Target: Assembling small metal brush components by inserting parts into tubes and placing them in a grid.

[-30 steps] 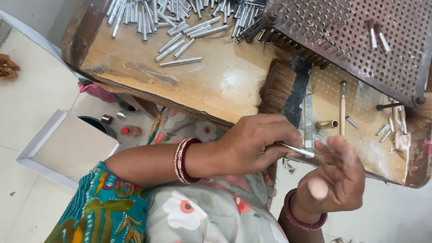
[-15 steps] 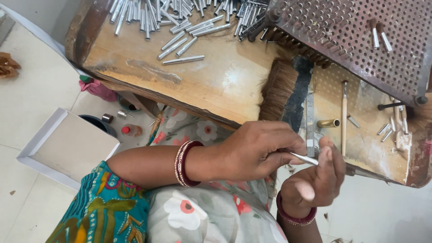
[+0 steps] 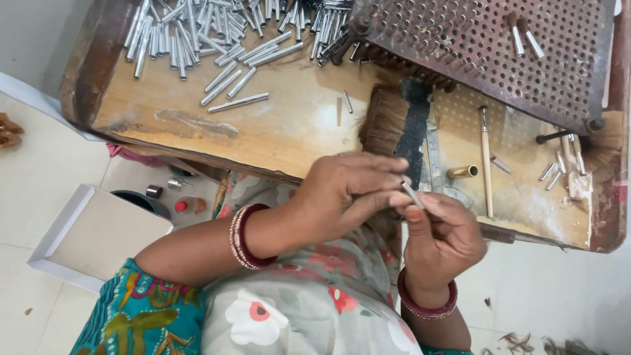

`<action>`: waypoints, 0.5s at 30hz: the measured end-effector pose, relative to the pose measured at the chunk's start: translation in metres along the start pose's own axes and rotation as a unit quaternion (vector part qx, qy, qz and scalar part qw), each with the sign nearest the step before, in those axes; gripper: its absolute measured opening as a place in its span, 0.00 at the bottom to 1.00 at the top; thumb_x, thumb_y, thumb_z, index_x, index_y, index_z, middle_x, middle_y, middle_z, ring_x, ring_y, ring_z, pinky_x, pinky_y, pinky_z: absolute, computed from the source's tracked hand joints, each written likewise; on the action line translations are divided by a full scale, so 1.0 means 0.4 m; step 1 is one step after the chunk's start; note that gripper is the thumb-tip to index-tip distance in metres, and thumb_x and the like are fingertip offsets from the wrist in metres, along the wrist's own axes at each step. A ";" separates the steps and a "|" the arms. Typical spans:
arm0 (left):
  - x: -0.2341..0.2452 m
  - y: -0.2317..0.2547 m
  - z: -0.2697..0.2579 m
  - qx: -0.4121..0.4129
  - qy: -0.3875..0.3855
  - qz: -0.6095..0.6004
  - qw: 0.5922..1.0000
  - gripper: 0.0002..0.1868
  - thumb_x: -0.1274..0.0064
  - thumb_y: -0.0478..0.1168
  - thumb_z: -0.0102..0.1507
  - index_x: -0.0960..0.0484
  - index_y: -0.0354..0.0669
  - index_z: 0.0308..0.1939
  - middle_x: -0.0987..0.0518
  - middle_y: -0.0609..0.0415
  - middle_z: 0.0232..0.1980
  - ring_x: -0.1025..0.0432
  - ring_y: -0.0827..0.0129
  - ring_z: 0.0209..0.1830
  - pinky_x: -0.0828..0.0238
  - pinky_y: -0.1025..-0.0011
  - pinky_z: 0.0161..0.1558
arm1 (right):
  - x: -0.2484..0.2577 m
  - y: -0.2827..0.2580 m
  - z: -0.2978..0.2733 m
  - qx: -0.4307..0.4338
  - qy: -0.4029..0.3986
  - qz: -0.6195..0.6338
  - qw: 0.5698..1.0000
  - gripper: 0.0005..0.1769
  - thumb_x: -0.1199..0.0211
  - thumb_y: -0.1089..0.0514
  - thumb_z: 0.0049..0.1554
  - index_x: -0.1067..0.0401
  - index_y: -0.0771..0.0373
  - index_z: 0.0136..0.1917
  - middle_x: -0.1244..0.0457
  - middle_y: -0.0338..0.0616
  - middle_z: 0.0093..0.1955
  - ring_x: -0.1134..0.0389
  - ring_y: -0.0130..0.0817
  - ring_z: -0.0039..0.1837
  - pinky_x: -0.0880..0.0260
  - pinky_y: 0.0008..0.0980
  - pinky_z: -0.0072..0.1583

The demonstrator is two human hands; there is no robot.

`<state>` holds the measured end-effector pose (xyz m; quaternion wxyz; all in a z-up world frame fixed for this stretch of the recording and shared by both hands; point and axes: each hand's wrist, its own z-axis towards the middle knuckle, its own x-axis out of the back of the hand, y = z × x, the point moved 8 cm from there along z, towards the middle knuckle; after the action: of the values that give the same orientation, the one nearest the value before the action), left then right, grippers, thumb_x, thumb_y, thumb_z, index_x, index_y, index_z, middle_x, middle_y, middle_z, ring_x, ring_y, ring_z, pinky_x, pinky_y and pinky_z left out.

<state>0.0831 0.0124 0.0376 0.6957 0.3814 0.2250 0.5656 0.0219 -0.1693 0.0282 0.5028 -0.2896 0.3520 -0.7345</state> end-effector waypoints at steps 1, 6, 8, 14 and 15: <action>-0.011 0.000 -0.001 -0.001 0.000 -0.001 1.000 0.09 0.37 0.37 0.65 0.15 0.39 0.48 0.16 0.42 0.54 0.18 0.57 0.55 0.20 0.68 0.56 | 0.007 0.001 0.001 0.001 0.000 -0.001 1.000 0.15 0.31 0.58 0.69 0.32 0.71 0.57 0.33 0.54 0.52 0.27 0.31 0.48 0.24 0.27 0.50; -0.024 -0.055 -0.015 0.122 0.064 -0.208 0.968 0.08 0.37 0.37 0.67 0.15 0.34 0.44 0.14 0.53 0.43 0.23 0.80 0.44 0.23 0.78 0.47 | 0.072 -0.006 0.082 0.095 -0.042 -0.248 0.963 0.13 0.31 0.56 0.68 0.23 0.70 0.57 0.30 0.52 0.53 0.28 0.31 0.48 0.27 0.22 0.47; -0.003 -0.053 -0.009 0.131 0.086 -0.218 0.963 0.08 0.37 0.37 0.67 0.15 0.33 0.43 0.16 0.57 0.41 0.25 0.83 0.41 0.25 0.80 0.45 | 0.107 0.002 0.131 0.123 -0.045 -0.367 0.921 0.10 0.30 0.59 0.65 0.22 0.70 0.54 0.32 0.53 0.51 0.30 0.35 0.48 0.27 0.25 0.48; 0.000 -0.098 -0.013 0.160 0.125 -0.310 0.929 0.07 0.38 0.36 0.68 0.18 0.35 0.41 0.21 0.65 0.34 0.32 0.89 0.33 0.36 0.83 0.34 | 0.130 0.018 0.147 0.181 -0.037 -0.567 0.802 0.08 0.27 0.63 0.59 0.25 0.68 0.44 0.36 0.54 0.46 0.32 0.42 0.45 0.30 0.32 0.45; 0.002 -0.103 -0.011 0.156 0.129 -0.322 0.925 0.07 0.38 0.36 0.69 0.19 0.35 0.42 0.22 0.66 0.34 0.33 0.89 0.33 0.38 0.84 0.34 | 0.149 0.015 0.136 0.165 -0.014 -0.552 0.817 0.10 0.28 0.63 0.63 0.26 0.69 0.44 0.35 0.52 0.46 0.32 0.40 0.45 0.31 0.31 0.46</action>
<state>0.1055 0.0116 0.0025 0.7370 0.3161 0.5089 0.3129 0.0479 -0.2391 0.0596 0.0581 -0.3587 -0.0003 -0.9317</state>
